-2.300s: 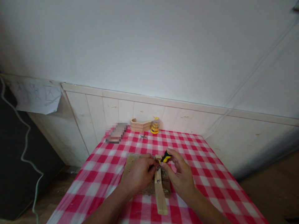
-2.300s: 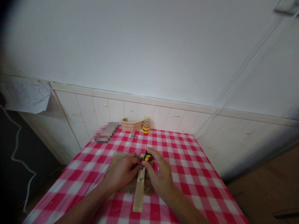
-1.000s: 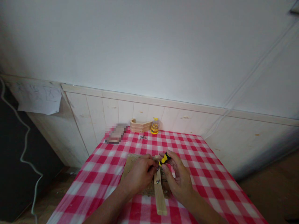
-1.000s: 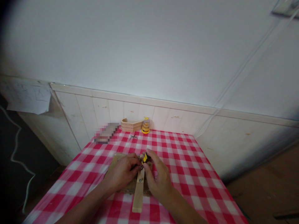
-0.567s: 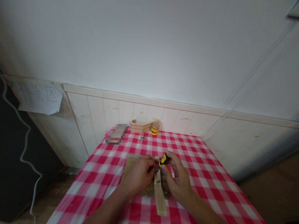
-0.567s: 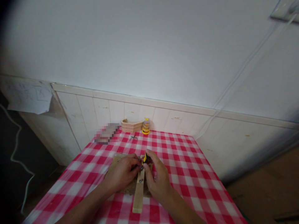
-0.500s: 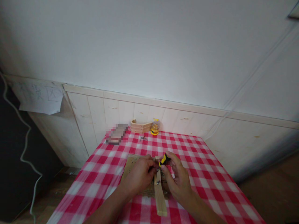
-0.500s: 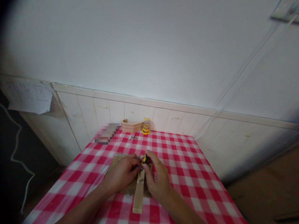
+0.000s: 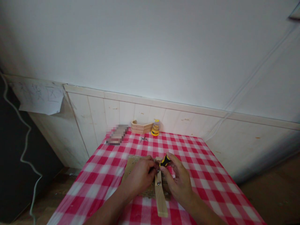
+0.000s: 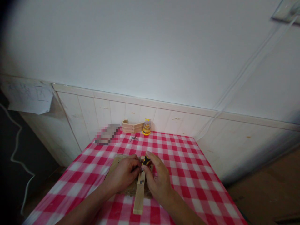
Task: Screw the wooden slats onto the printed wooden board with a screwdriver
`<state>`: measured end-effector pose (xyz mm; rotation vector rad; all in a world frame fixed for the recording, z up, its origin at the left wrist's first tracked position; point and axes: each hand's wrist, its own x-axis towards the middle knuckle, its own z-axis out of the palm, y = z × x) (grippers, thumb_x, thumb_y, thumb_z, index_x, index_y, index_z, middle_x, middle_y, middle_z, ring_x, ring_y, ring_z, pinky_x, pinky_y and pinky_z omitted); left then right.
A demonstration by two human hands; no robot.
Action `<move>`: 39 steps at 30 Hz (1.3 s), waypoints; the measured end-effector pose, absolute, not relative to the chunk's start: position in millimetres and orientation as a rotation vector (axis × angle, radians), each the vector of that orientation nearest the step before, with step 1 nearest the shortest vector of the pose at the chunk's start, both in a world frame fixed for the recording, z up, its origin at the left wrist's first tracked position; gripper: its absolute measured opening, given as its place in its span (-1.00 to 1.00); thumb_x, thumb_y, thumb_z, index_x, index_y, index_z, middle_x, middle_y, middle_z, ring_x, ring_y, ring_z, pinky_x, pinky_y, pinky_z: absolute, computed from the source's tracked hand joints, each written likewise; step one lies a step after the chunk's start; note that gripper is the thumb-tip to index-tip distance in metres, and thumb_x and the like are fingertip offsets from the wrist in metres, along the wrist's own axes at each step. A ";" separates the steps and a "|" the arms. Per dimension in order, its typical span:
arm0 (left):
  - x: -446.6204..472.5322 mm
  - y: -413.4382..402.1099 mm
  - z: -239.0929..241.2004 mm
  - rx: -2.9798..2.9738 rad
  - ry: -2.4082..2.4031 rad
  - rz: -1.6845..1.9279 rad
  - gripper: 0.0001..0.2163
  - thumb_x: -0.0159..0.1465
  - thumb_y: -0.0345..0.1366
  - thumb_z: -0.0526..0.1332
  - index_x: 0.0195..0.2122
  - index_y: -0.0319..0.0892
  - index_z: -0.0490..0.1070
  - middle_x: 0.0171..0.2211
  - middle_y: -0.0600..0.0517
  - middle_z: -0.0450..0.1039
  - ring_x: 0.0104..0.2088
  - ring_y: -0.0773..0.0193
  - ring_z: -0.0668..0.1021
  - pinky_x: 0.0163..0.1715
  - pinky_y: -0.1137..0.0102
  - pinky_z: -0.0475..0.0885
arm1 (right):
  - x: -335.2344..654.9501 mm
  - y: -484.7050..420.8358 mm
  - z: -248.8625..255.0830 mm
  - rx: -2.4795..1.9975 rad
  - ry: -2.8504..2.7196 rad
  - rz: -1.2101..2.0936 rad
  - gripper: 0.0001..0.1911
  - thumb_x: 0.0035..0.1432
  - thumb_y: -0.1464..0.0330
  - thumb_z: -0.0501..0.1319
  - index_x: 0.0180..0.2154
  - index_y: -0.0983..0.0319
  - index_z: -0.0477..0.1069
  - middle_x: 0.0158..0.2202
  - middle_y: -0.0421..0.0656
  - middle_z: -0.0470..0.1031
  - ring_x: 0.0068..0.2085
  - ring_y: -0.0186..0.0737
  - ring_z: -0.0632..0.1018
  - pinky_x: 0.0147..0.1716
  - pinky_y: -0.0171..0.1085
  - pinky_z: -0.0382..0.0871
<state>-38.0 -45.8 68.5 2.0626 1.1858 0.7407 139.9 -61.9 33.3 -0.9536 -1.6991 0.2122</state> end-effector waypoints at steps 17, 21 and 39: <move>-38.0 -44.6 69.8 2.065 1.195 0.702 -0.79 0.27 -0.45 0.13 -0.34 -0.10 0.57 -0.25 0.04 0.55 -0.22 0.25 0.57 -0.22 0.45 0.39 | 138.0 -69.7 39.9 -0.968 -1.741 0.254 -0.50 0.31 0.46 0.18 0.25 0.06 0.31 0.07 -0.03 0.60 0.01 -0.10 0.66 0.01 -0.11 0.60; -38.5 -44.9 68.1 2.070 1.179 0.730 -0.79 0.27 -0.44 0.14 -0.36 -0.11 0.56 -0.27 0.04 0.53 -0.24 0.27 0.57 -0.26 0.46 0.38 | 137.5 -68.6 42.4 -0.976 -1.734 0.203 -0.49 0.29 0.45 0.22 0.24 0.05 0.34 0.08 -0.04 0.60 0.00 -0.09 0.66 0.01 -0.10 0.60; -37.5 -44.6 69.7 2.077 1.239 0.662 -0.80 0.28 -0.42 0.14 -0.34 -0.12 0.58 -0.27 0.03 0.54 -0.26 0.25 0.56 -0.24 0.43 0.37 | 137.8 -64.0 51.5 -0.901 -1.747 0.105 -0.45 0.24 0.48 0.28 0.22 0.01 0.36 0.00 -0.08 0.64 -0.08 -0.10 0.69 -0.06 -0.11 0.65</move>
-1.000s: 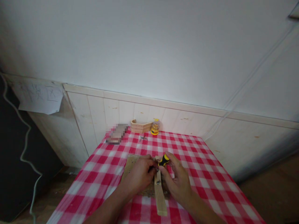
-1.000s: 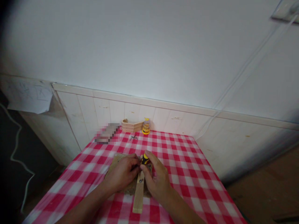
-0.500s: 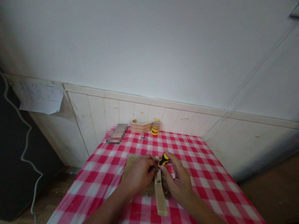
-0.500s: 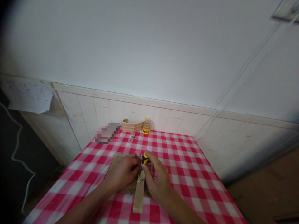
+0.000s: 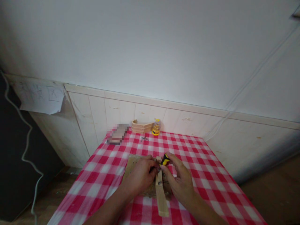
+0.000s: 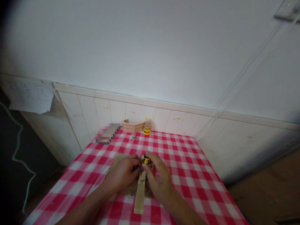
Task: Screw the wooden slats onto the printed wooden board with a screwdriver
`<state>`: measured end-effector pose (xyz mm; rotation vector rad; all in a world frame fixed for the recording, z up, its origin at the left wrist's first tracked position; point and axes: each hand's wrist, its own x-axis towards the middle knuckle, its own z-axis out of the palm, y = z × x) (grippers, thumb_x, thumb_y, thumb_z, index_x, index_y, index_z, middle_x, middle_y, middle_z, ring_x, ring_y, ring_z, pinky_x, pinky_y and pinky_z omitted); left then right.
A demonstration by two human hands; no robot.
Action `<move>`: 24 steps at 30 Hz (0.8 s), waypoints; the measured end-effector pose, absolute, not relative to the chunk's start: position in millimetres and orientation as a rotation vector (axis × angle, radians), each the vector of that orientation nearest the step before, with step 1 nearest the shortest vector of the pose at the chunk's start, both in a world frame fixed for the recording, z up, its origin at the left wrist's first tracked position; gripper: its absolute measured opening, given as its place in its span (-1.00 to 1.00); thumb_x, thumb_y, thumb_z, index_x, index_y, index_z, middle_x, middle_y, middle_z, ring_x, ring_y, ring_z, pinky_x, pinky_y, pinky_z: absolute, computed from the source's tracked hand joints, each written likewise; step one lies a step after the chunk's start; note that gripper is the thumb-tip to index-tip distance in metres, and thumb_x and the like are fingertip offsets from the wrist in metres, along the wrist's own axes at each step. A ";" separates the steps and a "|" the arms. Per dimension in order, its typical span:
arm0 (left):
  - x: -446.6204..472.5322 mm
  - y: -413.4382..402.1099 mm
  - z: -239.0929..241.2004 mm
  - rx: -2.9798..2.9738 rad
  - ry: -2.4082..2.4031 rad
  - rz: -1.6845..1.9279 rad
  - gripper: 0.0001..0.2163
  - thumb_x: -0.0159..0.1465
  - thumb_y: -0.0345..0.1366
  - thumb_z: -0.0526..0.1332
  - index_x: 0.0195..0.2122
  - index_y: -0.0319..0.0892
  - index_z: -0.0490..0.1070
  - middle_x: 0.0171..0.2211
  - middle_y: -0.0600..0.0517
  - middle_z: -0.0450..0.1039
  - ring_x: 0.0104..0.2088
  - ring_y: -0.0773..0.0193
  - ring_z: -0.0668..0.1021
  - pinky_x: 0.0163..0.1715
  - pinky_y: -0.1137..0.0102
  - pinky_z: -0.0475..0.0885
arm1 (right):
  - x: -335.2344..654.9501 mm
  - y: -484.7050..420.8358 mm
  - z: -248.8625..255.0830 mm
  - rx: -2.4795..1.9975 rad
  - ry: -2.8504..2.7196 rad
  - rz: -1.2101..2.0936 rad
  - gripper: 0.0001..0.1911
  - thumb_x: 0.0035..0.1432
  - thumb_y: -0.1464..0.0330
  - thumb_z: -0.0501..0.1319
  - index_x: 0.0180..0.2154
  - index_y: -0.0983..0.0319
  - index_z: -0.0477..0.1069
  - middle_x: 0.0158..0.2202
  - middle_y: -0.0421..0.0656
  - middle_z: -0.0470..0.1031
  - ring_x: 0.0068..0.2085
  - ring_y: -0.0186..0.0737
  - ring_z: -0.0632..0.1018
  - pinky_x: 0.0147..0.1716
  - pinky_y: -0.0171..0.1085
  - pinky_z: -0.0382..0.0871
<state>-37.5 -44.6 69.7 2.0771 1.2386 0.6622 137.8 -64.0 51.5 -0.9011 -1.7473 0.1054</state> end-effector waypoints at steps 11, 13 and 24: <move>-37.5 -43.5 65.0 2.053 1.163 0.769 -0.79 0.28 -0.43 0.15 -0.36 -0.10 0.58 -0.28 0.05 0.54 -0.24 0.27 0.56 -0.25 0.46 0.36 | 140.3 -68.8 48.2 -0.922 -1.754 0.167 -0.48 0.25 0.52 0.23 0.20 0.03 0.37 0.00 -0.07 0.63 -0.07 -0.12 0.69 -0.04 -0.13 0.64; -37.5 -43.3 64.2 2.059 1.163 0.766 -0.80 0.30 -0.42 0.15 -0.35 -0.10 0.58 -0.28 0.05 0.54 -0.24 0.27 0.56 -0.25 0.46 0.36 | 141.1 -67.8 48.2 -0.929 -1.748 0.160 -0.47 0.25 0.52 0.24 0.21 0.03 0.36 0.01 -0.07 0.63 -0.07 -0.11 0.69 -0.04 -0.12 0.64; -37.6 -44.2 66.4 2.061 1.181 0.754 -0.80 0.29 -0.42 0.16 -0.35 -0.13 0.58 -0.30 0.05 0.53 -0.27 0.28 0.55 -0.27 0.46 0.35 | 139.8 -66.7 53.3 -0.899 -1.760 0.099 -0.45 0.23 0.52 0.26 0.21 0.03 0.37 -0.02 -0.08 0.64 -0.08 -0.10 0.69 -0.06 -0.13 0.64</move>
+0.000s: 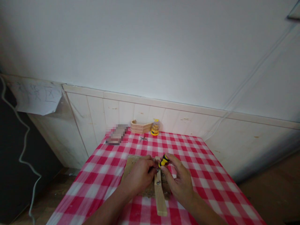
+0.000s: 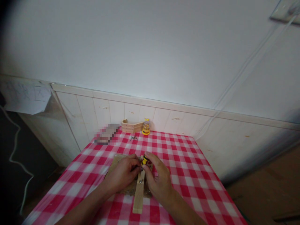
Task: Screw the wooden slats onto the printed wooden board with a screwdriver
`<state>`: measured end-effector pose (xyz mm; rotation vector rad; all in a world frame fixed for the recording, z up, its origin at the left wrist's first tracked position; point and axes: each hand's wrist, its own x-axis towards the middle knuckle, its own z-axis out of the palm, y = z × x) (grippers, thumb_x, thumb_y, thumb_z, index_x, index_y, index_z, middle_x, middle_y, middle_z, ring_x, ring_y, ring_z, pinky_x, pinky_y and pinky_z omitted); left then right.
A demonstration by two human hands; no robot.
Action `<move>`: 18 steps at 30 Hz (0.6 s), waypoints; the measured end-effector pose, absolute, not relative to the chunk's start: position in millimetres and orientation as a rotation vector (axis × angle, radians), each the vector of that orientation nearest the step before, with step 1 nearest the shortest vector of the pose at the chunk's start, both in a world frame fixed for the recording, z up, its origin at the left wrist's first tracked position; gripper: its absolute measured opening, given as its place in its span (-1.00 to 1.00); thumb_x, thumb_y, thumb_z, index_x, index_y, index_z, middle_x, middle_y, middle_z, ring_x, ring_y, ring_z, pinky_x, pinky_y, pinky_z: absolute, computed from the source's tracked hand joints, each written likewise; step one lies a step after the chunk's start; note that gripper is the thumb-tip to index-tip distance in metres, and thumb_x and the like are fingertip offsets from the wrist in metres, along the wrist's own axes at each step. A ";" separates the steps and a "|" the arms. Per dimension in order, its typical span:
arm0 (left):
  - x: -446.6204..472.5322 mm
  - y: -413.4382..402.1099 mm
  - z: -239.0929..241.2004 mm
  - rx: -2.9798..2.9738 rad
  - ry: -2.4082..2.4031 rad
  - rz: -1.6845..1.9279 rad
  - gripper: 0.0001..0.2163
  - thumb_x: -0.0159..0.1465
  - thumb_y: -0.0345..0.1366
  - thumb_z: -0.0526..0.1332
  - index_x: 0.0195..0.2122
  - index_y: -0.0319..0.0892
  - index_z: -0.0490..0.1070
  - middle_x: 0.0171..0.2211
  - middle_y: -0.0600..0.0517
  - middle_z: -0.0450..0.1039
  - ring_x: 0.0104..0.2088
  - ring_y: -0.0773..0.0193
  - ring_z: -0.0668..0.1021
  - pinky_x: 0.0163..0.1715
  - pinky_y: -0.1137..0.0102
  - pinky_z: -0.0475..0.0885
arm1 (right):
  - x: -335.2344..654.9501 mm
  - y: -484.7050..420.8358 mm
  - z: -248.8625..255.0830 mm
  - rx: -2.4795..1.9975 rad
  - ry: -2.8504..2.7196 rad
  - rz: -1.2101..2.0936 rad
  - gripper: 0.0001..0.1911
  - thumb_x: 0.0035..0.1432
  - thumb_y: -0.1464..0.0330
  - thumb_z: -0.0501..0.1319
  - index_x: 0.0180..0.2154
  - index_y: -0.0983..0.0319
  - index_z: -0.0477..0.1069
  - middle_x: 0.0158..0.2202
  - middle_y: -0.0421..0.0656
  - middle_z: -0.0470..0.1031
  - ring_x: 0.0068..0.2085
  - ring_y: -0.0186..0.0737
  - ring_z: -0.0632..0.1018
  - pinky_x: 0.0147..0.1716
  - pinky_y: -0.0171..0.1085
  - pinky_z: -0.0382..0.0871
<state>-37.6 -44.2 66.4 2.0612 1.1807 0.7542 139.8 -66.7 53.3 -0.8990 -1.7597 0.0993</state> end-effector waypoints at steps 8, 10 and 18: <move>-37.4 -42.9 62.9 2.043 1.163 0.768 -0.81 0.28 -0.42 0.16 -0.36 -0.11 0.58 -0.30 0.05 0.52 -0.26 0.27 0.56 -0.28 0.46 0.35 | 137.9 -65.3 53.6 -0.863 -1.765 0.108 -0.45 0.24 0.52 0.26 0.20 -0.02 0.36 -0.02 -0.12 0.63 -0.07 -0.14 0.67 -0.05 -0.16 0.63; -37.4 -42.8 62.3 2.042 1.175 0.760 -0.80 0.27 -0.42 0.16 -0.36 -0.11 0.58 -0.29 0.05 0.53 -0.27 0.28 0.56 -0.28 0.46 0.35 | 139.5 -65.8 50.4 -0.880 -1.766 0.125 -0.45 0.24 0.52 0.24 0.21 0.00 0.34 0.00 -0.10 0.62 -0.05 -0.13 0.67 -0.03 -0.13 0.62; -37.1 -42.6 61.6 2.048 1.163 0.763 -0.80 0.28 -0.44 0.17 -0.34 -0.10 0.60 -0.28 0.06 0.55 -0.24 0.28 0.56 -0.25 0.46 0.35 | 143.3 -67.8 44.2 -0.945 -1.751 0.267 -0.46 0.30 0.50 0.18 0.24 0.01 0.25 0.02 -0.07 0.61 -0.03 -0.11 0.67 -0.03 -0.12 0.61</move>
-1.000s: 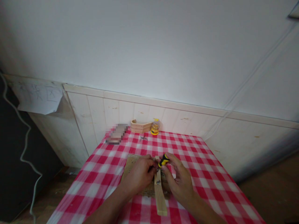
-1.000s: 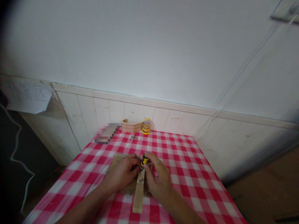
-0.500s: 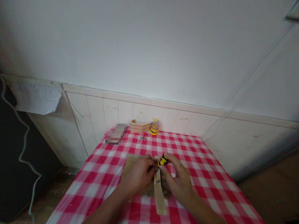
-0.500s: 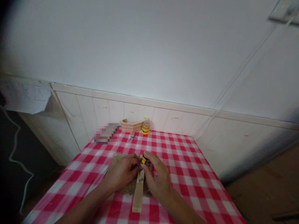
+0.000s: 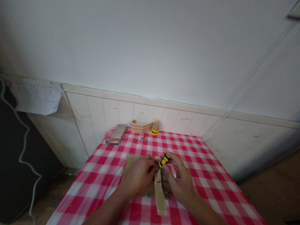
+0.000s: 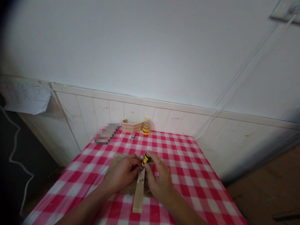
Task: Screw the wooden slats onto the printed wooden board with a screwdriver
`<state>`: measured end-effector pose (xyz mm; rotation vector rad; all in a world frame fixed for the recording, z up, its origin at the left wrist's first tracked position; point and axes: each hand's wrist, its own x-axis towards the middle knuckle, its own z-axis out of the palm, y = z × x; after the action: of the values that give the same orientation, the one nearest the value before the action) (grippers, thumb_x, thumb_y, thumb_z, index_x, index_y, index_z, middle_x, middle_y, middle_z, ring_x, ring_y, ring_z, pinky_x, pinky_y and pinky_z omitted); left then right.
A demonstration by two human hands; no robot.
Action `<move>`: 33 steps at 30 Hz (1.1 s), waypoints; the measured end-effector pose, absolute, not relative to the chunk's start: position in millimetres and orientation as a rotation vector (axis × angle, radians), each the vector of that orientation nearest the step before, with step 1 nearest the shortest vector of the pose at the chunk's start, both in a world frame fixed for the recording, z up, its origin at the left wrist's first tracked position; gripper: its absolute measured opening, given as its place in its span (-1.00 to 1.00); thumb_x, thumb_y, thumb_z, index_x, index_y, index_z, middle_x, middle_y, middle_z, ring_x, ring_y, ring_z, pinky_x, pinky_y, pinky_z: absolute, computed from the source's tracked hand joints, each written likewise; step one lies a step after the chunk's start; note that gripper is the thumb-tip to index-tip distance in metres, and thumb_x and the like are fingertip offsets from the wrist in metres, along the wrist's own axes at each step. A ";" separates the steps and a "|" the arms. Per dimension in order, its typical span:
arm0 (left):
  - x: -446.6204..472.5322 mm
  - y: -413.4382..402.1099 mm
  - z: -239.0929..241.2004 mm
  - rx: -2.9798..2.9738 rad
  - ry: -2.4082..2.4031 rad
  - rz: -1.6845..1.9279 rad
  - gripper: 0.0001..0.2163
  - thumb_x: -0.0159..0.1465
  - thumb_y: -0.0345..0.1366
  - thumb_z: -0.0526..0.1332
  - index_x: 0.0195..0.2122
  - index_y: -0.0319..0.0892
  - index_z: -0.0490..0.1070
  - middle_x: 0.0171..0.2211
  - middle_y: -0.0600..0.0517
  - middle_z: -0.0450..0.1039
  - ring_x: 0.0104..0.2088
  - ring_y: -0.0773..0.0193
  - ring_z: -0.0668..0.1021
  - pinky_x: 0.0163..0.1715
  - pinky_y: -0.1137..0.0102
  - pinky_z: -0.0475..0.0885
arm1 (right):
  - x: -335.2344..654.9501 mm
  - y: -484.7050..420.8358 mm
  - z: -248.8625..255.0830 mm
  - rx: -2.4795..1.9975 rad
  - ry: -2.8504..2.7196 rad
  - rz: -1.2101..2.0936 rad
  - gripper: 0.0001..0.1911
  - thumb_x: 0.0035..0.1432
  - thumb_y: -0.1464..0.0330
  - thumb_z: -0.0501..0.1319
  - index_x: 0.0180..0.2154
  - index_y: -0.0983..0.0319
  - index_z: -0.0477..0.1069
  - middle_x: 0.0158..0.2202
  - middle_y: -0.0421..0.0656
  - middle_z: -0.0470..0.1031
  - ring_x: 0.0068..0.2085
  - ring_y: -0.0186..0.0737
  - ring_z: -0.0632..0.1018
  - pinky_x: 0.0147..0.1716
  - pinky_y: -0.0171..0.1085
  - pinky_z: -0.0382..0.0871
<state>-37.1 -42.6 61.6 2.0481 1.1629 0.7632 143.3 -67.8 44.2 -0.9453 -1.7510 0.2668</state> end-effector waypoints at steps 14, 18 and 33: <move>-37.4 -44.1 63.3 2.043 1.177 0.774 -0.80 0.28 -0.44 0.16 -0.39 -0.13 0.57 -0.32 0.06 0.52 -0.28 0.30 0.55 -0.30 0.47 0.31 | 143.1 -61.7 44.3 -0.943 -1.730 0.107 -0.50 0.28 0.43 0.26 0.21 0.01 0.33 -0.01 -0.09 0.60 -0.08 -0.14 0.67 -0.07 -0.16 0.62; -37.4 -44.2 64.1 2.052 1.186 0.767 -0.80 0.29 -0.43 0.16 -0.39 -0.14 0.56 -0.33 0.06 0.52 -0.29 0.29 0.55 -0.32 0.46 0.30 | 142.4 -60.7 43.6 -0.919 -1.731 0.098 -0.51 0.28 0.43 0.27 0.20 -0.01 0.34 -0.03 -0.11 0.60 -0.09 -0.15 0.67 -0.07 -0.16 0.63; -37.7 -44.5 66.6 2.036 1.185 0.737 -0.79 0.29 -0.43 0.14 -0.35 -0.13 0.58 -0.29 0.05 0.53 -0.26 0.29 0.56 -0.27 0.46 0.35 | 143.9 -66.6 39.4 -0.997 -1.730 0.271 -0.49 0.31 0.43 0.20 0.25 0.03 0.25 0.05 -0.04 0.60 -0.02 -0.09 0.67 -0.04 -0.09 0.62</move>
<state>-37.7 -44.5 66.6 2.0361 1.1851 0.7374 143.9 -66.6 39.4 -0.9973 -1.7297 0.2712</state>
